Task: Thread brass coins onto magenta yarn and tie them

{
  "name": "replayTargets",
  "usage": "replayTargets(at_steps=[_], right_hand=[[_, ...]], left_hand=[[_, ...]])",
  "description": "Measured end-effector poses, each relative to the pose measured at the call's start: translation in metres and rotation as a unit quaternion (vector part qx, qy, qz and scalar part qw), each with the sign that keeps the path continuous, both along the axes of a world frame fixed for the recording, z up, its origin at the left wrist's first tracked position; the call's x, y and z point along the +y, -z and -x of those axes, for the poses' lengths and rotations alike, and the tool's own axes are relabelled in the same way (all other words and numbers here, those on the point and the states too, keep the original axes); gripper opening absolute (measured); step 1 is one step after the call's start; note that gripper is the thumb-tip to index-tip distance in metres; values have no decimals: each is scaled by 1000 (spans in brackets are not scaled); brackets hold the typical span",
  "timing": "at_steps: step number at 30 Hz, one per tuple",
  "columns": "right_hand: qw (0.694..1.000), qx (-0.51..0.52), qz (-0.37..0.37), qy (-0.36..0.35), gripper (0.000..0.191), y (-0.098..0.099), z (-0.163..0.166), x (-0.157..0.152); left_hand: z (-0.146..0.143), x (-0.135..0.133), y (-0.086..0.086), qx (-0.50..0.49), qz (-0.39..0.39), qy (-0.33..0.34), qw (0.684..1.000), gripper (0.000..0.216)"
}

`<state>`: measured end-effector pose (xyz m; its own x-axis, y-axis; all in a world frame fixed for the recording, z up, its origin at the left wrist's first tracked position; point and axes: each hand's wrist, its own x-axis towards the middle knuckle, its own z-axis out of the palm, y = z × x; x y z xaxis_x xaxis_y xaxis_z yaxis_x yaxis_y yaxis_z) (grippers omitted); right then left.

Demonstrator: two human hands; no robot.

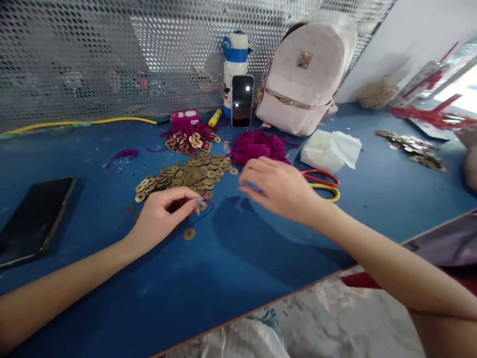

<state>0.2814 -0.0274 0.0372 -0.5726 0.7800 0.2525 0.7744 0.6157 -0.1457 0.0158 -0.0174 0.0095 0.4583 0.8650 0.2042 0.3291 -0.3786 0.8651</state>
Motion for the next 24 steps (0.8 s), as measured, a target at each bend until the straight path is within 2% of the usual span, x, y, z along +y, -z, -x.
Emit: replayTargets(at_steps=[2, 4, 6, 8, 11, 13, 16, 17, 19, 21, 22, 24], right_hand=[[992, 23, 5, 125, 19, -3, -36, -11], [964, -16, 32, 263, 16, 1, -73, -19], [931, -40, 109, 347, 25, 11, -102, -25], [926, -32, 143, 347, 28, 21, -120, -29], [927, -36, 168, 332, 27, 27, -128, -33], [915, -83, 172, 355, 25, 22, -127, -39], [899, -165, 104, 393, 20, 6, -124, -55], [890, -173, 101, 410, 20, 1, -125, -61], [854, -173, 136, 472, 22, -6, -128, -74], [821, -141, 174, 525, 22, -7, -131, -86], [823, -96, 183, 529, 23, -5, -132, -91], [847, 106, 215, 474, 28, 2, -130, -99]], left_hand=[[1, 0, 2, -2, 4, -6, 1000, 12], [1, 1, 3, -13, 12, -15, 1000, 11], [1, 2, 5, -29, 23, -23, 999, 10], [1, 3, 5, -41, 30, -27, 998, 9], [1, 3, 5, -44, 26, -31, 998, 9], [1, 2, 4, -46, 19, -36, 998, 10], [2, 2, 3, -47, 17, -45, 998, 10], [2, 2, 2, -46, 21, -45, 998, 11], [3, 2, 2, -48, 36, -39, 997, 13], [4, 2, 3, -56, 57, -31, 996, 18], [4, 2, 3, -60, 66, -30, 996, 19], [4, 2, 4, -65, 77, -35, 994, 19]])
